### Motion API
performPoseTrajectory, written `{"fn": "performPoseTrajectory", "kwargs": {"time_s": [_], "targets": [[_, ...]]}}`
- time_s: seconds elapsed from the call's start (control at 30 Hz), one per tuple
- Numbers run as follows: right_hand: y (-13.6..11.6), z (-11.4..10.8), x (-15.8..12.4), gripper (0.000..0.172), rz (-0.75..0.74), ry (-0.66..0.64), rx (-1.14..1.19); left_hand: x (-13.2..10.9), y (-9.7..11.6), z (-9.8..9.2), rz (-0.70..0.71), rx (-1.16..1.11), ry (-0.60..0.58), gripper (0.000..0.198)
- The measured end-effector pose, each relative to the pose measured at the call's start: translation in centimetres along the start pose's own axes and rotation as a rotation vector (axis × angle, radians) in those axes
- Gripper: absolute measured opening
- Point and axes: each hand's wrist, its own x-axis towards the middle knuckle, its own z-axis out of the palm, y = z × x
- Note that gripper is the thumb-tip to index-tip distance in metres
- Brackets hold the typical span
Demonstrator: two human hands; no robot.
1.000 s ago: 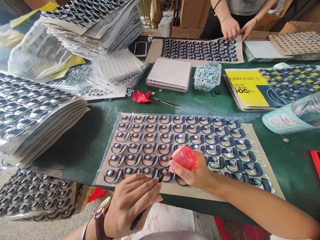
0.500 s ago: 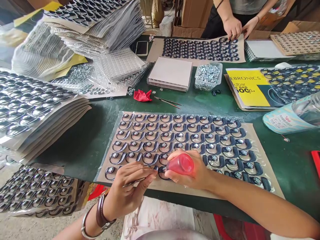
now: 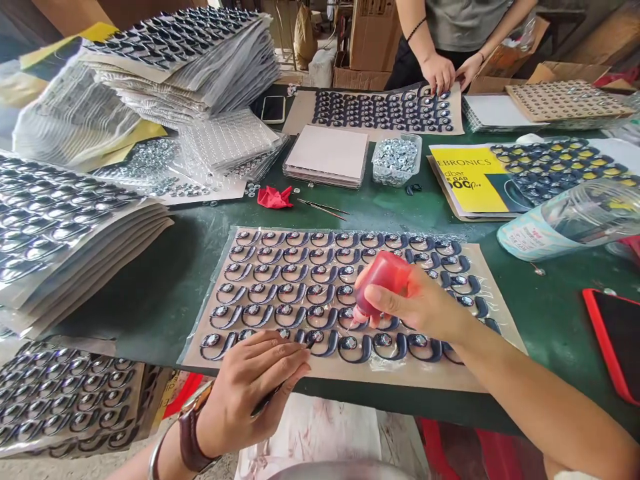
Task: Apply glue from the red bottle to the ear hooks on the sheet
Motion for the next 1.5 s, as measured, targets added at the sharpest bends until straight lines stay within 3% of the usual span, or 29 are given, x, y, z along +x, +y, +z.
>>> {"fn": "performPoseTrajectory", "kwargs": {"time_s": [0.23, 0.37, 0.57, 0.77, 1.03, 1.5], "targets": [[4.7, 1.3, -2.0, 0.030, -0.108, 0.286, -0.041, 0.4, 2.1, 1.4, 0.304, 0.269, -0.037, 0.019], [6.0, 1.9, -2.1, 0.029, -0.164, 0.301, -0.155, 1.1, 2.4, 2.9, 0.368, 0.287, -0.066, 0.018], [6.7, 1.7, -2.0, 0.023, -0.214, 0.236, -0.292, 1.5, 2.1, 3.6, 0.357, 0.270, -0.079, 0.020], [6.6, 1.7, -1.8, 0.021, -0.358, 0.248, -0.420, 1.6, 2.5, 3.5, 0.348, 0.292, -0.082, 0.020], [6.4, 1.7, -1.7, 0.015, -0.515, 0.367, -0.516, 1.1, 2.5, 3.8, 0.312, 0.270, -0.067, 0.021], [5.9, 1.8, -1.6, 0.018, -0.414, 0.368, -0.454, 2.6, 3.1, 3.2, 0.277, 0.305, -0.044, 0.021]]}}
